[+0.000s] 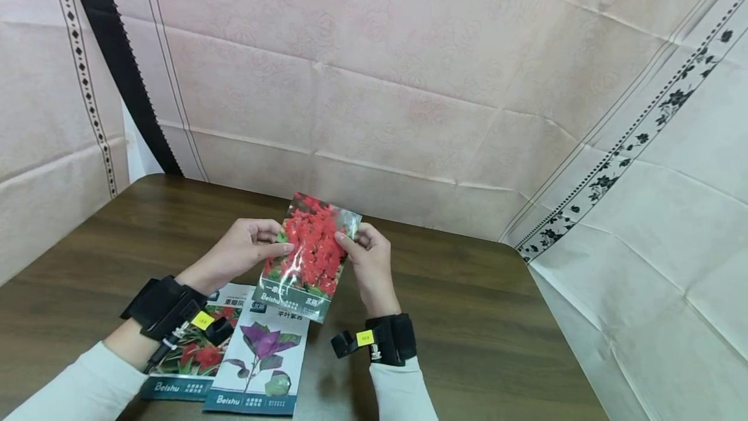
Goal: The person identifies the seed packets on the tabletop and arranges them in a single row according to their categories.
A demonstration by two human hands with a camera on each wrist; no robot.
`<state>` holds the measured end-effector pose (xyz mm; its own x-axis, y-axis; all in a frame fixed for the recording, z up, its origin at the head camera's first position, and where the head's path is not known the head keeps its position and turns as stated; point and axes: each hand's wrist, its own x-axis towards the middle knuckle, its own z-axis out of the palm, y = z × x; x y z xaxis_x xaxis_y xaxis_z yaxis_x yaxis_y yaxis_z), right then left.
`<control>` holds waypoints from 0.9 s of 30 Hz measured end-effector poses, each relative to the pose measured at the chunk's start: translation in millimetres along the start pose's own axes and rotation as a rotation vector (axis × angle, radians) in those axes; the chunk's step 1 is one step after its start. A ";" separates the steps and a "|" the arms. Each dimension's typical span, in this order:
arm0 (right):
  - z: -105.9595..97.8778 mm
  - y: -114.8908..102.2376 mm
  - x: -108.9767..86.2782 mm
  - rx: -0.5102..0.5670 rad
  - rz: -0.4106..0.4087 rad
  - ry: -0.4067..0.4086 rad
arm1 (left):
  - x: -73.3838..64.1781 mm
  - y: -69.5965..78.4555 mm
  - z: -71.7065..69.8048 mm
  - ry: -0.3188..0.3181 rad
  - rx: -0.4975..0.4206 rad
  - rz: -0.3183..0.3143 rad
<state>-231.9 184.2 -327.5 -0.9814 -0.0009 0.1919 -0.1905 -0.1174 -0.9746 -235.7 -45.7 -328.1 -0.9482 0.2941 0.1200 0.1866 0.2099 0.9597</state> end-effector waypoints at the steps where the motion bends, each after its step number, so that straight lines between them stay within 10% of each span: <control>1: -1.2 -0.8 0.1 -0.009 -0.001 -0.009 | -0.3 0.2 0.4 -0.013 0.011 -0.002; 15: -26.9 -10.1 -1.1 -0.254 0.052 -0.104 | -10.1 4.1 8.2 -0.240 0.235 0.127; 27: -49.6 -12.4 -2.9 -0.540 0.147 -0.273 | -23.2 -1.2 24.9 -0.449 0.307 0.060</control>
<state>-227.9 234.9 -321.6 -0.9705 -0.2412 0.0041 -0.1087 0.4221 -0.9000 -207.6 -29.6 -338.3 -0.7432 0.6689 -0.0119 0.3675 0.4230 0.8282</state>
